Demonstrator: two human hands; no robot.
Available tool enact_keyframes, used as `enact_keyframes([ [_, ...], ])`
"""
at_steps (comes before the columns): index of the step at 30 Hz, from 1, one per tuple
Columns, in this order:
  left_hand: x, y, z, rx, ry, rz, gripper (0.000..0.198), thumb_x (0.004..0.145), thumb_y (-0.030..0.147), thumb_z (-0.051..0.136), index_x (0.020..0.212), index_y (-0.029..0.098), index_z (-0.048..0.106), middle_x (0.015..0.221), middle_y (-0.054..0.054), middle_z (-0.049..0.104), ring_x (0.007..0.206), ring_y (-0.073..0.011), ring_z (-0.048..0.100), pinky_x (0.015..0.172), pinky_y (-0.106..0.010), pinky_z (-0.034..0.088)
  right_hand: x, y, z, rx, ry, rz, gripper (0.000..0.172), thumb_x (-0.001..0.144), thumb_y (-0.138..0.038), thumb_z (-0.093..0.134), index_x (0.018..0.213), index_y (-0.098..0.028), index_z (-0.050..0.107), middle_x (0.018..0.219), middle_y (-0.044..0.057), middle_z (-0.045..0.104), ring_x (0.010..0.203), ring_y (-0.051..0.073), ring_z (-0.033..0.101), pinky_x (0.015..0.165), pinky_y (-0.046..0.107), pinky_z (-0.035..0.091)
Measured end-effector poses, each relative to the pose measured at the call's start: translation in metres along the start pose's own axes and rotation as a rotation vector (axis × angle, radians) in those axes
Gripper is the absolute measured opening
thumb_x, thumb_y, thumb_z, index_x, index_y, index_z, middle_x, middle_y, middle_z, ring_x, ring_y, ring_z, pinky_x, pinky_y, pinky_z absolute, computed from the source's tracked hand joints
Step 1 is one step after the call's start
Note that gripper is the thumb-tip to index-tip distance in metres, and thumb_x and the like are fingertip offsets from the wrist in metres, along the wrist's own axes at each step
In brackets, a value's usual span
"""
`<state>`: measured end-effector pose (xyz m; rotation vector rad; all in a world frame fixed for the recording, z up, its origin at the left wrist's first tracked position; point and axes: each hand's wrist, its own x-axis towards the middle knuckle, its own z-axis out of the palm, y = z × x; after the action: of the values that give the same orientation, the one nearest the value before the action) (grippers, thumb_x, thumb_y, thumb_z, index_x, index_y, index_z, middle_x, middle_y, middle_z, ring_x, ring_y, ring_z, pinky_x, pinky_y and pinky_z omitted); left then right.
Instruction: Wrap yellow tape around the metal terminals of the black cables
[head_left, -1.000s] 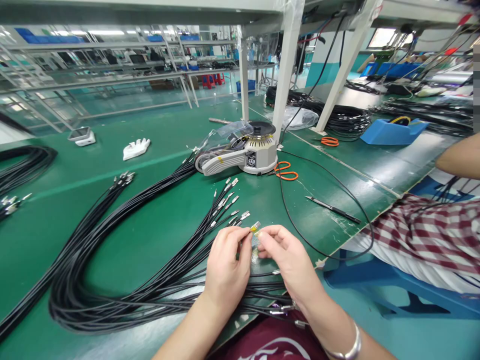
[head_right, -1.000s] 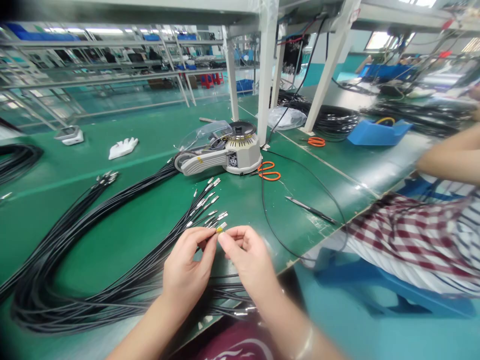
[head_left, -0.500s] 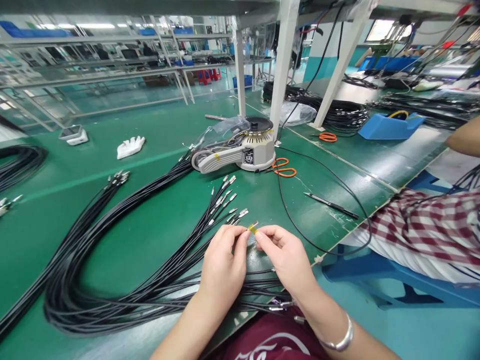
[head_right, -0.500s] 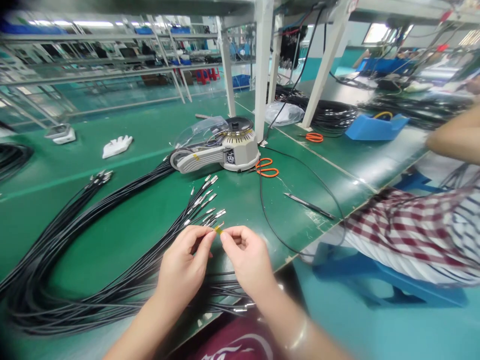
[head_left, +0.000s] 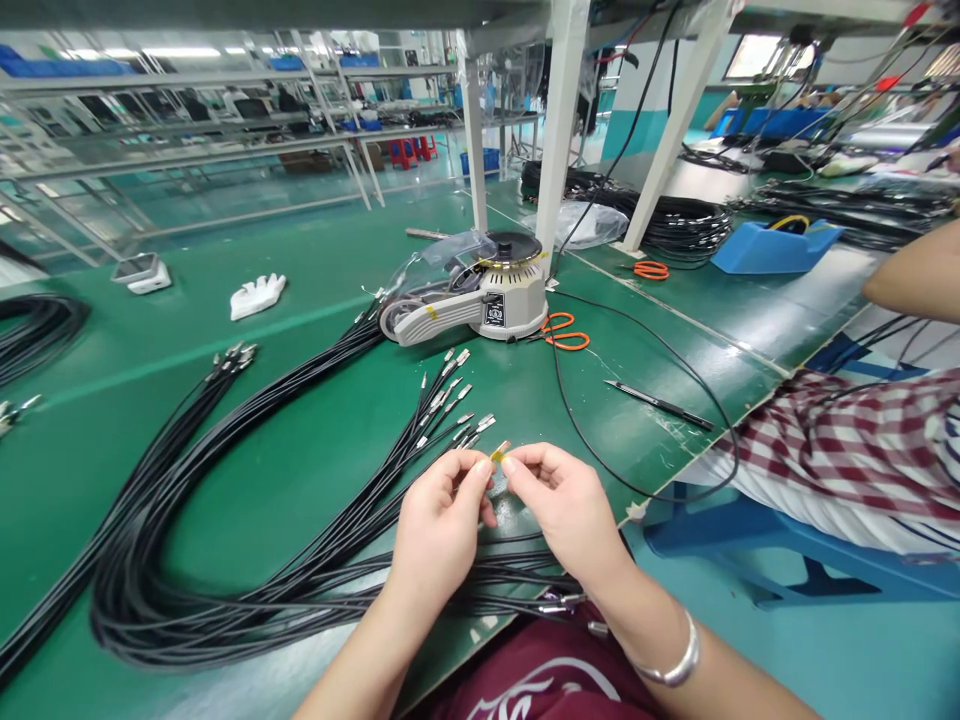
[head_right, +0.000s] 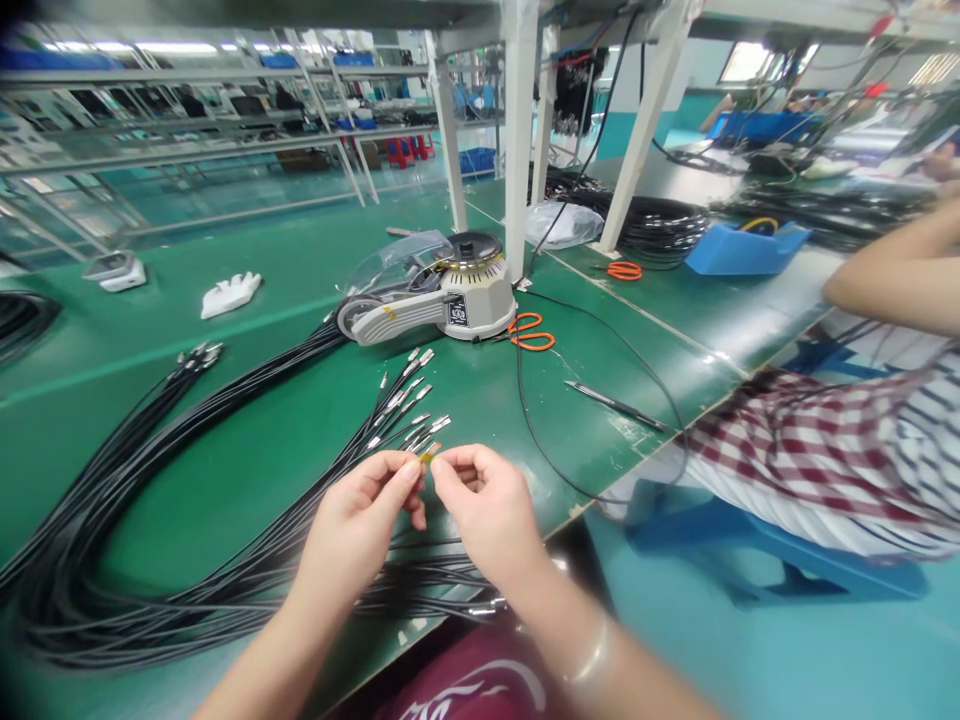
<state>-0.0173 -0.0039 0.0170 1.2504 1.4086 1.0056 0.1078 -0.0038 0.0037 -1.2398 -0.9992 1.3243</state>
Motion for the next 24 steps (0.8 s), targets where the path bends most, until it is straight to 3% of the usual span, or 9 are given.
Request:
enact_keyframes([
  [7, 0.003, -0.001, -0.004, -0.159, -0.063, -0.029, 0.023, 0.079, 0.036, 0.059, 0.071, 0.016, 0.054, 0.060, 0.004, 0.053, 0.050, -0.0093, 0.051, 0.053, -0.024, 0.042, 0.001, 0.000, 0.001, -0.002, -0.024, -0.022, 0.018, 0.076, -0.034, 0.066, 0.076, -0.016, 0.065, 0.073, 0.003, 0.068, 0.066, 0.015, 0.061, 0.066, 0.029, 0.050],
  [13, 0.007, 0.004, -0.014, -0.381, -0.286, -0.100, 0.024, 0.077, 0.034, 0.063, 0.066, 0.014, 0.056, 0.056, 0.003, 0.051, 0.046, -0.0074, 0.048, 0.046, -0.022, 0.039, 0.003, 0.001, -0.003, -0.007, -0.114, -0.085, 0.017, 0.079, -0.034, 0.064, 0.077, -0.017, 0.062, 0.072, 0.002, 0.065, 0.066, 0.014, 0.059, 0.067, 0.029, 0.048],
  [18, 0.009, 0.008, -0.022, -0.509, -0.487, -0.208, 0.023, 0.073, 0.032, 0.067, 0.062, 0.013, 0.059, 0.049, 0.003, 0.046, 0.041, -0.0070, 0.042, 0.040, -0.022, 0.038, 0.009, 0.004, -0.011, -0.041, -0.232, -0.241, 0.012, 0.081, -0.030, 0.064, 0.076, -0.020, 0.060, 0.076, 0.000, 0.062, 0.071, 0.014, 0.056, 0.070, 0.028, 0.046],
  [24, 0.009, 0.006, -0.028, -0.534, -0.641, -0.282, 0.026, 0.071, 0.035, 0.068, 0.060, 0.013, 0.060, 0.047, 0.003, 0.043, 0.038, -0.0067, 0.039, 0.038, -0.022, 0.038, 0.014, -0.001, -0.018, -0.074, -0.407, -0.419, 0.006, 0.082, -0.028, 0.064, 0.084, -0.022, 0.063, 0.082, 0.002, 0.060, 0.079, 0.017, 0.058, 0.075, 0.031, 0.047],
])
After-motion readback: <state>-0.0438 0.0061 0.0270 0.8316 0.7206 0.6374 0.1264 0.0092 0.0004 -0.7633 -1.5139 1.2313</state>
